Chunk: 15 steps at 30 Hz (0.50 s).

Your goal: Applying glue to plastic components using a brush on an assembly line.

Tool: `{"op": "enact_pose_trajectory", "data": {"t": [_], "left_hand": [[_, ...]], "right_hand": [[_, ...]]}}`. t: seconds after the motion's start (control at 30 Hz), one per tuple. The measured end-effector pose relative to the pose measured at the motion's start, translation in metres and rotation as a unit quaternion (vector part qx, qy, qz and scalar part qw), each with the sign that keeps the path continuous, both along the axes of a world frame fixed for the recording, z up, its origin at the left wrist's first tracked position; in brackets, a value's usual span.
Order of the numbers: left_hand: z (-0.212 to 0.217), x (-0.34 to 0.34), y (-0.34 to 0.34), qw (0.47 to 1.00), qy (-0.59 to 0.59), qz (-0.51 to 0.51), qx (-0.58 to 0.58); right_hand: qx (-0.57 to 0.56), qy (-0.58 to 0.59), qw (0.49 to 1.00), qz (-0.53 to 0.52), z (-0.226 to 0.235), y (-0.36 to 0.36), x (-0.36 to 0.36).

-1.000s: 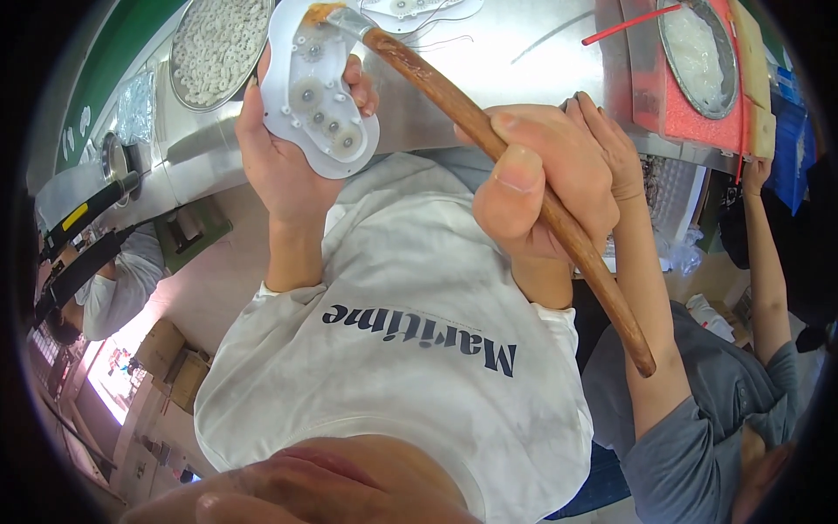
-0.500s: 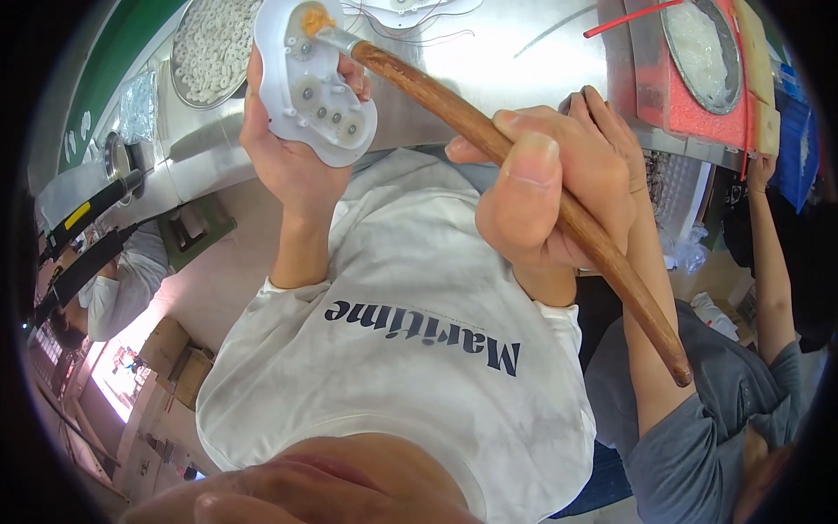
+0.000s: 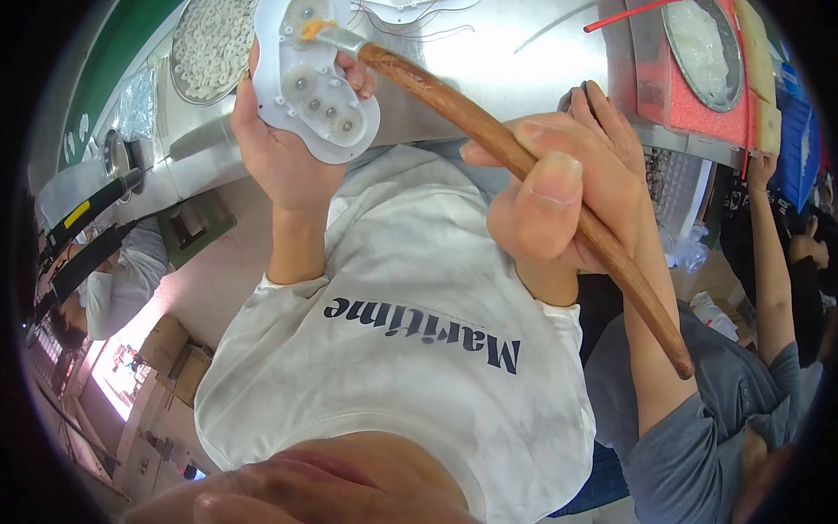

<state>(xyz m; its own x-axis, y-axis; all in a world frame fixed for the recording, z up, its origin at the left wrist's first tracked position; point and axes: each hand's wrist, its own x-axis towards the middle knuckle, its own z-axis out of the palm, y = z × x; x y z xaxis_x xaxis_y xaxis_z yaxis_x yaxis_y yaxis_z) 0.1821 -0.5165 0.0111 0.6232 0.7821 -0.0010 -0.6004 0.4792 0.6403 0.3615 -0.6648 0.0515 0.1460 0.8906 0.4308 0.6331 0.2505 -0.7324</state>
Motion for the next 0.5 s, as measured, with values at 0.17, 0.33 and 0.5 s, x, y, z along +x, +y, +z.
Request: {"op": "enact_pose_trajectory", "data": {"t": [0.17,0.33,0.5], "left_hand": [[0.006,0.0,-0.003,1.0,0.019,-0.009,0.003],[0.008,0.001,-0.001,0.998,0.019,0.034,-0.055],[0.013,0.006,0.002,0.991,0.027,0.009,-0.127]], "right_hand": [[0.04,0.1,0.991,-0.085,-0.011,0.004,-0.02],[0.063,0.1,0.987,-0.113,-0.015,0.008,-0.031],[0.085,0.1,0.984,-0.12,-0.018,0.006,-0.032]]}}
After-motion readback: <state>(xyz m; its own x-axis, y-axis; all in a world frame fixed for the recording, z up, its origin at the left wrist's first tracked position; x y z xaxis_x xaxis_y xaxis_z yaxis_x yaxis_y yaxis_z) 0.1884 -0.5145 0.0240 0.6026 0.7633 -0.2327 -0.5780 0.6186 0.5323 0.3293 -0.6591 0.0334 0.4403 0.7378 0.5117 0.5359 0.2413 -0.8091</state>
